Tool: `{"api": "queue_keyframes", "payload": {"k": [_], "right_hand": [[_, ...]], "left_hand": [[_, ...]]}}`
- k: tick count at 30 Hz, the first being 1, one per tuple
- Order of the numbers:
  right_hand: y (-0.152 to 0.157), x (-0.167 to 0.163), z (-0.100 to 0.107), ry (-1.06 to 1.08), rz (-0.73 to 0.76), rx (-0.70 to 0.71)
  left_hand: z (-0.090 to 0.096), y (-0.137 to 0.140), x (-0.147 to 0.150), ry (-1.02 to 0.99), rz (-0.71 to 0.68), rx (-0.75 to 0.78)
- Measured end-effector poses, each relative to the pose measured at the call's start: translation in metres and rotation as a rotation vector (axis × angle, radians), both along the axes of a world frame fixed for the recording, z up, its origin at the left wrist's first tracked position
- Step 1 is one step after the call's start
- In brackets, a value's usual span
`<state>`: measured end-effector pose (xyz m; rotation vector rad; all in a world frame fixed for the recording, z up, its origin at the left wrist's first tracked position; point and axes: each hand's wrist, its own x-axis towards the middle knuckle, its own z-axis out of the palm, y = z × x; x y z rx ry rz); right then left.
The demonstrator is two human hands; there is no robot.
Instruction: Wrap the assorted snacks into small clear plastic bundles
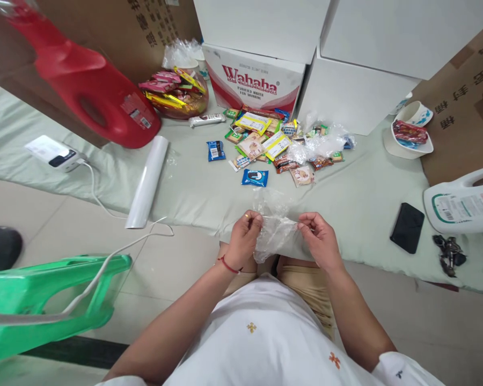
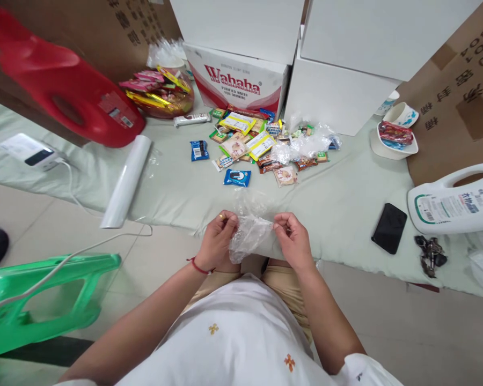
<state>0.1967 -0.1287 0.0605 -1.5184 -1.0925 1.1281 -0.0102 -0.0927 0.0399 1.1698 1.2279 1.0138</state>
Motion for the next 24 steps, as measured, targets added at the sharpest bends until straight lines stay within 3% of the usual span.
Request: {"api": "queue_keyframes", "payload": {"k": [6, 10, 13, 17, 22, 24], "right_hand": [[-0.007, 0.03, -0.009, -0.029, -0.097, -0.026], [-0.005, 0.054, -0.006, -0.166, 0.0, -0.052], [0.005, 0.059, 0.001, -0.239, 0.128, 0.036], [0.024, 0.037, -0.003, -0.308, 0.325, 0.106], [0.049, 0.001, -0.02, -0.205, 0.257, 0.03], [0.057, -0.006, -0.021, -0.149, 0.303, 0.03]], "left_hand": [[-0.002, -0.006, -0.027, -0.141, 0.059, -0.012], [0.002, -0.01, -0.029, -0.14, 0.088, -0.01], [0.004, -0.012, -0.023, -0.135, 0.065, -0.02], [0.003, -0.014, -0.018, -0.123, 0.031, -0.005], [-0.001, -0.021, -0.029, -0.111, -0.037, 0.039], [-0.001, -0.024, -0.035, -0.084, -0.05, 0.053]]}}
